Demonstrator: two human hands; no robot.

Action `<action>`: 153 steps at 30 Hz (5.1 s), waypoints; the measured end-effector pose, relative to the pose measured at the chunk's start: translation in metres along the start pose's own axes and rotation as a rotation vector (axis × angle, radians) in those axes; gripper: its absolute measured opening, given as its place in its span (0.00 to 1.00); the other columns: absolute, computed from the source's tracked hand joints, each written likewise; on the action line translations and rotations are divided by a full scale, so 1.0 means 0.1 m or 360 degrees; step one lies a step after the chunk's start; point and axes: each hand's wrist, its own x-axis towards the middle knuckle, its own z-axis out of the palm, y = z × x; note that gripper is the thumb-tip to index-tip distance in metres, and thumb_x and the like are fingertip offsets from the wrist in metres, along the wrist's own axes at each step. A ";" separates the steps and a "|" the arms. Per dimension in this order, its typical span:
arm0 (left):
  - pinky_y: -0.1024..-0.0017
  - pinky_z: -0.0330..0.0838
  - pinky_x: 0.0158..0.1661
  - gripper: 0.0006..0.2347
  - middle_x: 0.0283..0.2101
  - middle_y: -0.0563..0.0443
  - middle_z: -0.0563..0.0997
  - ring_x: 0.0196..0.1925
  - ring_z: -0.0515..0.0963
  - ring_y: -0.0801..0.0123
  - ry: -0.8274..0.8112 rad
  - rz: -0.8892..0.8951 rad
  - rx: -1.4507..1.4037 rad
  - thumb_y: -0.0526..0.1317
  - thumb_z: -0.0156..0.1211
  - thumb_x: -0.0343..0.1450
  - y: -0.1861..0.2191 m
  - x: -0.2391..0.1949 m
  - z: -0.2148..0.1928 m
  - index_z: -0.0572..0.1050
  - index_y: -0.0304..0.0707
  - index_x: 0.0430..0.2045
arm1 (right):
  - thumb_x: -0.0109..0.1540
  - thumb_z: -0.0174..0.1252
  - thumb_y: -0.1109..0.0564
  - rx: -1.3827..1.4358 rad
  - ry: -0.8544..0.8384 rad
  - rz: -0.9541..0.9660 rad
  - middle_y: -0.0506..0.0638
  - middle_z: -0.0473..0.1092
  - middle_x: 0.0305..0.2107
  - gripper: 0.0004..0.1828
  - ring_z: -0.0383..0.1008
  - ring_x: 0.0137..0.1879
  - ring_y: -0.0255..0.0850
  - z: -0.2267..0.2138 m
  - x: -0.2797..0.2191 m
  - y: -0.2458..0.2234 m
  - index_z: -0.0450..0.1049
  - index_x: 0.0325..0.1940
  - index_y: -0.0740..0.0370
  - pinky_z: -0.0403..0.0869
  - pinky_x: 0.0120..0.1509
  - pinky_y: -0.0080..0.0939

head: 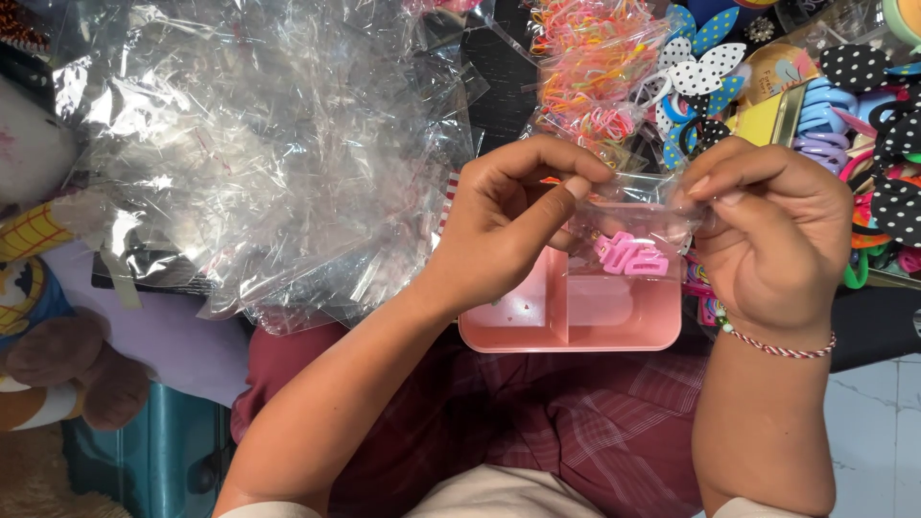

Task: The person organizes hair ties and clips by placing them into the compartments of a pink storage box.

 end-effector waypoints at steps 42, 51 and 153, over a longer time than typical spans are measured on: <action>0.80 0.74 0.40 0.12 0.35 0.50 0.74 0.39 0.78 0.71 -0.0073 0.0024 0.0192 0.32 0.61 0.60 -0.03 0.03 -0.05 0.67 0.38 0.34 | 0.56 0.59 0.71 -0.0668 0.0063 -0.0370 0.62 0.64 0.31 0.12 0.68 0.35 0.44 0.14 -0.06 -0.05 0.61 0.37 0.74 0.72 0.42 0.35; 0.82 0.67 0.34 0.04 0.27 0.54 0.72 0.31 0.71 0.78 -0.0060 0.0236 0.0578 0.37 0.50 0.66 0.07 0.05 -0.14 0.69 0.36 0.25 | 0.58 0.55 0.74 -0.0754 0.0060 -0.0518 0.66 0.64 0.30 0.06 0.66 0.36 0.47 0.17 -0.03 -0.02 0.64 0.35 0.80 0.68 0.42 0.37; 0.68 0.65 0.32 0.10 0.32 0.46 0.73 0.32 0.74 0.58 -0.0058 0.0929 0.2020 0.36 0.60 0.60 0.40 0.38 -0.19 0.70 0.34 0.30 | 0.54 0.54 0.66 -0.1739 -0.0453 -0.0784 0.51 0.66 0.28 0.01 0.67 0.33 0.45 0.02 0.00 -0.06 0.70 0.30 0.65 0.65 0.33 0.41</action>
